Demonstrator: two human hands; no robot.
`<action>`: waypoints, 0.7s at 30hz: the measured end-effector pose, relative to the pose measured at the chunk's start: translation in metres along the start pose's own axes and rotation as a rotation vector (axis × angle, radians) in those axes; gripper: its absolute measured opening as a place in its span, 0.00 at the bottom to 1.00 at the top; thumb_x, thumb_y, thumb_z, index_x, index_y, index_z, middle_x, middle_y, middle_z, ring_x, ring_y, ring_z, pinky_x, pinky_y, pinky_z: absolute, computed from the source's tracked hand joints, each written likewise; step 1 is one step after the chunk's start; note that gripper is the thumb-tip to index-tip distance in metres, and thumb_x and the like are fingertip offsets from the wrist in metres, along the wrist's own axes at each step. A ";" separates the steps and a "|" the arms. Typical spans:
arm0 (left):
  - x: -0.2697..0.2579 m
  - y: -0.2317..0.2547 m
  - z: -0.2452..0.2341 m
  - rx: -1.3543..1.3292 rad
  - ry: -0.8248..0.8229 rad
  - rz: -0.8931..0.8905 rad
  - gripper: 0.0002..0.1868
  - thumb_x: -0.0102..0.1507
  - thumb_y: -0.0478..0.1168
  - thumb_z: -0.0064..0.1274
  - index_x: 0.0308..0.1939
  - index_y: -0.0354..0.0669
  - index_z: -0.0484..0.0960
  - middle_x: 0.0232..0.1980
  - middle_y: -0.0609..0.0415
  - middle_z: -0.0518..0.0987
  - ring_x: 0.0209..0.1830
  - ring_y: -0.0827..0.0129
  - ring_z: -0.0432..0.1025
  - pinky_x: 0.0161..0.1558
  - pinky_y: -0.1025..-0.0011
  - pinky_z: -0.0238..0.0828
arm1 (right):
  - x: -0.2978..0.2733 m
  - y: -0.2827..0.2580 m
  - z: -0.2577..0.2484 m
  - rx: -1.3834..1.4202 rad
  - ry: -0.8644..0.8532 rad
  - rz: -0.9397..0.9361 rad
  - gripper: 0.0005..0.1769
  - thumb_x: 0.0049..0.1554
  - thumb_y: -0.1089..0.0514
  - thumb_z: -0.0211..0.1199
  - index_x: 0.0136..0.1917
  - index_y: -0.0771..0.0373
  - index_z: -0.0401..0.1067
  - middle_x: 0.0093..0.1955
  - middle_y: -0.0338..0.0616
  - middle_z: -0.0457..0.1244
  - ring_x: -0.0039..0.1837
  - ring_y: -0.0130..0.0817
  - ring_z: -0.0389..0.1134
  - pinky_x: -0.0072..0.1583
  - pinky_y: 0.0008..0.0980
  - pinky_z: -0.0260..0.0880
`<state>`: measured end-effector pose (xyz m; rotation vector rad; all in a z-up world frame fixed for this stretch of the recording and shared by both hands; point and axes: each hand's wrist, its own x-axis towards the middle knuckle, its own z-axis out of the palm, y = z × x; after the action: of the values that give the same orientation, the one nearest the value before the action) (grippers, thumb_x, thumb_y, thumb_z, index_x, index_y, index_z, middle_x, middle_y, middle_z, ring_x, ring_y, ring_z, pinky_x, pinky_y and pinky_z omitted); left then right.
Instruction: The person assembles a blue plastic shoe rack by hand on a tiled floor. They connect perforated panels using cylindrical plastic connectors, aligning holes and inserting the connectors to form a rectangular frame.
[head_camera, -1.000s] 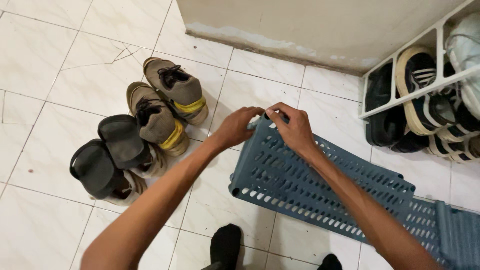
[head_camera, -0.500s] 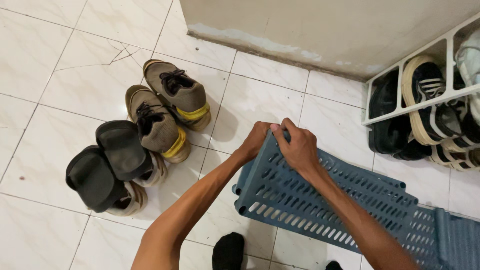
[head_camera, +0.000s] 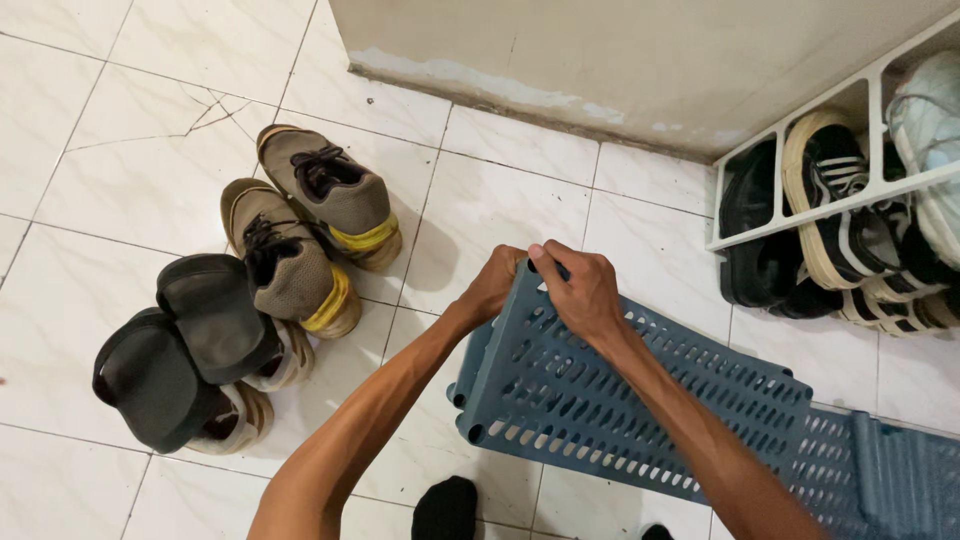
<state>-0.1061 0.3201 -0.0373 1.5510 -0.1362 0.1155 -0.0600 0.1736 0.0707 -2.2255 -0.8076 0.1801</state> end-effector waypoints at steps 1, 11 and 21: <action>0.000 0.003 0.000 0.003 -0.005 -0.025 0.20 0.63 0.39 0.56 0.20 0.36 0.67 0.21 0.59 0.68 0.24 0.80 0.59 0.24 0.69 0.58 | -0.001 0.001 0.000 0.011 0.000 -0.009 0.24 0.67 0.46 0.56 0.37 0.65 0.73 0.22 0.47 0.56 0.25 0.34 0.54 0.32 0.36 0.55; -0.031 0.055 0.032 0.124 0.391 0.182 0.12 0.66 0.38 0.52 0.32 0.38 0.67 0.23 0.53 0.69 0.24 0.78 0.63 0.25 0.72 0.60 | -0.020 -0.008 0.006 -0.033 0.022 -0.075 0.24 0.66 0.45 0.57 0.35 0.63 0.73 0.23 0.41 0.58 0.25 0.27 0.56 0.30 0.34 0.54; -0.021 0.020 0.030 0.133 0.337 0.096 0.16 0.63 0.35 0.54 0.25 0.39 0.64 0.18 0.56 0.66 0.20 0.81 0.60 0.22 0.74 0.56 | -0.024 -0.004 0.008 0.012 0.023 -0.129 0.24 0.67 0.48 0.57 0.36 0.67 0.70 0.29 0.43 0.56 0.29 0.31 0.55 0.33 0.35 0.56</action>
<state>-0.1303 0.2910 -0.0204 1.6341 0.0657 0.4667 -0.0838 0.1663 0.0647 -2.1523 -0.9319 0.0958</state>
